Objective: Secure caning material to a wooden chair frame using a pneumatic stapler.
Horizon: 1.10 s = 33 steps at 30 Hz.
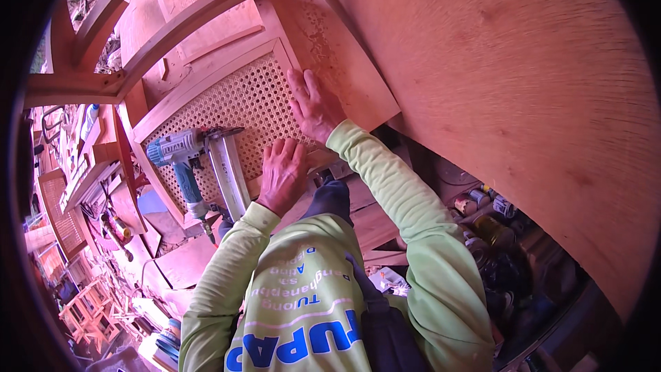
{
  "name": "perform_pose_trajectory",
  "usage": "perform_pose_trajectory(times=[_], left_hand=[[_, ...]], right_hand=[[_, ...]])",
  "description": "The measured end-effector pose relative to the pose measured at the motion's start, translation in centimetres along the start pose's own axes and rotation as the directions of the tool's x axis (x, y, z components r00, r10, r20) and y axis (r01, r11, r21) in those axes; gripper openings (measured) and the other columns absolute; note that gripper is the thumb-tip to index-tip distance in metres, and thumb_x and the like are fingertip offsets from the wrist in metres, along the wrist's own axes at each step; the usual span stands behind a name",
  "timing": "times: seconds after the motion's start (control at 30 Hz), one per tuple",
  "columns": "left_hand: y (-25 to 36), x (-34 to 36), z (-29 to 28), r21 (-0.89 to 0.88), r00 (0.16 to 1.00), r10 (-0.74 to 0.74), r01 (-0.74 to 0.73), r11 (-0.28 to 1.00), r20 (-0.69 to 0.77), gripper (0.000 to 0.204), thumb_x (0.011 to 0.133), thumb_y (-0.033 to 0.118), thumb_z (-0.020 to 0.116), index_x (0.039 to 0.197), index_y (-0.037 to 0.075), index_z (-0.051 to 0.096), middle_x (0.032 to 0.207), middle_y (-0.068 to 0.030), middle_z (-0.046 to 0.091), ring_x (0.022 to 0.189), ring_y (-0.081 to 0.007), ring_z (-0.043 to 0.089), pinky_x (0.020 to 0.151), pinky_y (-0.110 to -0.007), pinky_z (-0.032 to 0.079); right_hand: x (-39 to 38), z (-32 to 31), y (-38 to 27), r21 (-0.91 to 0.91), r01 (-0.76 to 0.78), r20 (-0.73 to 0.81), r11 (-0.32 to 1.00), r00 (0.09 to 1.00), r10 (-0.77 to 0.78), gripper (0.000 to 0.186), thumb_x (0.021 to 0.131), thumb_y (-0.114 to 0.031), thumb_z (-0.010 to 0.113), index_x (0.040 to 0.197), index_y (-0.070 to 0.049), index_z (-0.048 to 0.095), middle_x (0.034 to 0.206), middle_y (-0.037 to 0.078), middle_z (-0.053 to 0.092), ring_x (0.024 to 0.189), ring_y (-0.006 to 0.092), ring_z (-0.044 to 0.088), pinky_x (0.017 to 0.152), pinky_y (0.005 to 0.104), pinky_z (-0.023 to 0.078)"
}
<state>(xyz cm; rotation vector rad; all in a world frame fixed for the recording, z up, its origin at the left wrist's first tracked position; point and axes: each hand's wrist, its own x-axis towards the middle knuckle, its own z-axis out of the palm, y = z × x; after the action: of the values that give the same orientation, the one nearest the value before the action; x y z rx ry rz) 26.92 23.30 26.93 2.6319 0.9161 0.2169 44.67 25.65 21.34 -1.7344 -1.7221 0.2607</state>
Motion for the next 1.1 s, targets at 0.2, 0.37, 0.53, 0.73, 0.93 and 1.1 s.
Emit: perform_pose_trajectory(times=[0.2, 0.37, 0.53, 0.73, 0.93, 1.1], left_hand=[[-0.2, 0.3, 0.1, 0.008, 1.0, -0.006, 0.006, 1.0, 0.016, 0.015, 0.082, 0.014, 0.068, 0.094, 0.006, 0.062, 0.096, -0.0118, 0.057, 0.095, -0.0317, 0.056, 0.083, -0.046, 0.044], [-0.4, 0.3, -0.6, 0.02, 0.999, 0.015, -0.014, 1.0, -0.05, 0.024, 0.081, 0.02, 0.072, 0.095, 0.005, 0.06, 0.092, -0.0129, 0.056, 0.094, -0.0333, 0.057, 0.081, -0.047, 0.045], [-0.8, -0.6, 0.7, -0.024, 0.994, 0.04, -0.042, 0.999, -0.105, 0.025, 0.081, 0.016, 0.069, 0.103, 0.008, 0.062, 0.095, -0.0117, 0.056, 0.094, -0.0323, 0.058, 0.08, -0.047, 0.044], [0.4, -1.2, -0.1, -0.037, 0.996, 0.008, -0.011, 0.999, -0.094, 0.023, 0.083, 0.013, 0.063, 0.105, 0.006, 0.063, 0.099, -0.0123, 0.059, 0.1, -0.0309, 0.058, 0.084, -0.046, 0.044], [0.3, -1.7, 0.4, -0.047, 0.995, 0.013, -0.017, 0.999, -0.104, 0.025, 0.081, 0.012, 0.065, 0.105, 0.006, 0.063, 0.099, -0.0119, 0.059, 0.099, -0.0309, 0.058, 0.083, -0.046, 0.044], [-0.2, -1.5, 1.0, -0.078, 0.985, 0.034, -0.048, 0.996, -0.172, 0.03, 0.077, 0.013, 0.068, 0.105, 0.004, 0.062, 0.098, -0.013, 0.058, 0.097, -0.0326, 0.058, 0.08, -0.047, 0.044]], right_hand=[[0.4, 0.2, -0.2, 0.021, -0.048, 0.004, 0.999, 0.999, 0.048, 0.075, 0.094, -0.017, 0.067, 0.161, -0.003, 0.033, 0.142, 0.028, 0.049, 0.119, 0.0462, 0.06, 0.096, 0.0468, 0.056], [0.7, 0.5, -0.1, 0.039, -0.039, -0.104, 0.998, 0.994, 0.043, 0.077, 0.092, -0.017, 0.07, 0.159, -0.001, 0.035, 0.134, 0.028, 0.052, 0.114, 0.0452, 0.06, 0.094, 0.0464, 0.056], [0.4, 0.8, 0.0, -0.071, 0.022, -0.243, 0.997, 0.969, -0.039, 0.07, 0.083, -0.014, 0.077, 0.148, -0.004, 0.053, 0.126, 0.02, 0.054, 0.112, 0.0402, 0.056, 0.095, 0.0511, 0.048], [0.1, 0.8, -2.7, -0.061, -0.135, -0.299, 0.989, 0.948, 0.111, 0.056, 0.081, -0.013, 0.078, 0.133, -0.004, 0.06, 0.111, 0.017, 0.053, 0.103, 0.0369, 0.055, 0.087, 0.0512, 0.047], [1.4, 0.6, -3.9, -0.039, -0.233, -0.297, 0.972, 0.931, 0.211, 0.042, 0.078, -0.003, 0.075, 0.116, -0.003, 0.058, 0.109, 0.017, 0.052, 0.102, 0.0375, 0.055, 0.088, 0.0506, 0.048], [1.6, 1.5, -3.3, 0.033, -0.241, -0.354, 0.97, 0.905, 0.237, 0.041, 0.076, 0.005, 0.07, 0.113, -0.004, 0.056, 0.108, 0.018, 0.051, 0.103, 0.0395, 0.056, 0.086, 0.0495, 0.049]])
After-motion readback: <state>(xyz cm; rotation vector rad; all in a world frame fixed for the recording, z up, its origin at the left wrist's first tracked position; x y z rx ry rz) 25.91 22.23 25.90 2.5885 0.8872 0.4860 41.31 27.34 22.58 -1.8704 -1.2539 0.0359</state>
